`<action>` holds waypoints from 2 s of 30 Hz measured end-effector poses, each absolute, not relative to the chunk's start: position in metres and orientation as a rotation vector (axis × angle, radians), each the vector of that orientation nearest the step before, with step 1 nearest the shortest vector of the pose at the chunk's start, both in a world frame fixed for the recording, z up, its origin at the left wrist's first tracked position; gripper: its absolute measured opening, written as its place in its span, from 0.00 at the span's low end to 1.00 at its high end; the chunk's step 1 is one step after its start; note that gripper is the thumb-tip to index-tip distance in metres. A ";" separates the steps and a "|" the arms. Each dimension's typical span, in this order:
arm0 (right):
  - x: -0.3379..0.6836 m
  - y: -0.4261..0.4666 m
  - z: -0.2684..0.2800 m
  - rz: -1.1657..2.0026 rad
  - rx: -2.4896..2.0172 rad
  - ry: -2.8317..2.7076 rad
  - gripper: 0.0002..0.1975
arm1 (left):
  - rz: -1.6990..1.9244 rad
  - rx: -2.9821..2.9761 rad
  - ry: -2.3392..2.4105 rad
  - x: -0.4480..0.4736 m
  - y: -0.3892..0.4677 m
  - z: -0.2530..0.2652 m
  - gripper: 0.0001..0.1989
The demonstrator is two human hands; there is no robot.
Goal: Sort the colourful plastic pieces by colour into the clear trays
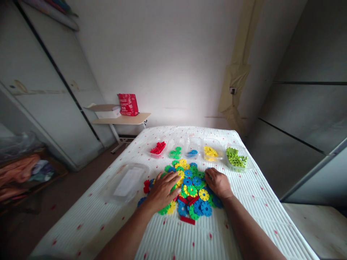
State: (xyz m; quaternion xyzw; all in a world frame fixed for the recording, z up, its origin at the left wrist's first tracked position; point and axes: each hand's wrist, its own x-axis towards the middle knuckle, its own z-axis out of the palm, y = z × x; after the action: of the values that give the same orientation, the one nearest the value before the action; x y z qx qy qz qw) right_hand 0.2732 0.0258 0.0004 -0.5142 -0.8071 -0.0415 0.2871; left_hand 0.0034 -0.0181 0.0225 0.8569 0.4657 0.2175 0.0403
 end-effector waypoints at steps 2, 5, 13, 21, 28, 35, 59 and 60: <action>0.272 0.025 0.003 -0.124 -1.365 -2.155 0.19 | 0.690 2.639 1.342 0.006 -0.020 0.025 0.19; 0.265 0.023 0.011 -0.156 -1.257 -2.188 0.18 | 0.730 2.635 1.239 0.009 -0.023 0.027 0.17; 0.229 0.011 0.021 -0.023 -1.160 -2.491 0.22 | 0.757 2.637 1.140 0.012 -0.023 0.027 0.17; 0.247 0.017 0.021 -0.008 -1.182 -2.447 0.20 | 0.727 2.598 1.054 0.014 -0.026 0.027 0.16; 0.233 0.014 0.015 -0.136 -1.212 -2.483 0.27 | 0.842 2.540 1.172 0.011 -0.023 0.030 0.14; 0.233 0.012 0.020 0.003 -1.220 -2.548 0.25 | 0.826 2.607 1.080 0.013 -0.022 0.025 0.15; 0.241 0.010 0.017 0.063 -1.157 -2.539 0.25 | 0.699 2.570 1.767 -0.037 -0.068 0.029 0.20; 0.242 0.010 0.017 0.060 -1.147 -2.529 0.25 | 0.675 2.572 1.797 -0.043 -0.073 0.023 0.23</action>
State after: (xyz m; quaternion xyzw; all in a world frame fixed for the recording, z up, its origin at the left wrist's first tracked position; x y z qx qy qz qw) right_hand 0.2420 0.0102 0.0169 -0.4061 -0.8955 0.0214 0.1809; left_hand -0.0431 -0.0726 0.0227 0.8010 0.5595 0.2103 -0.0338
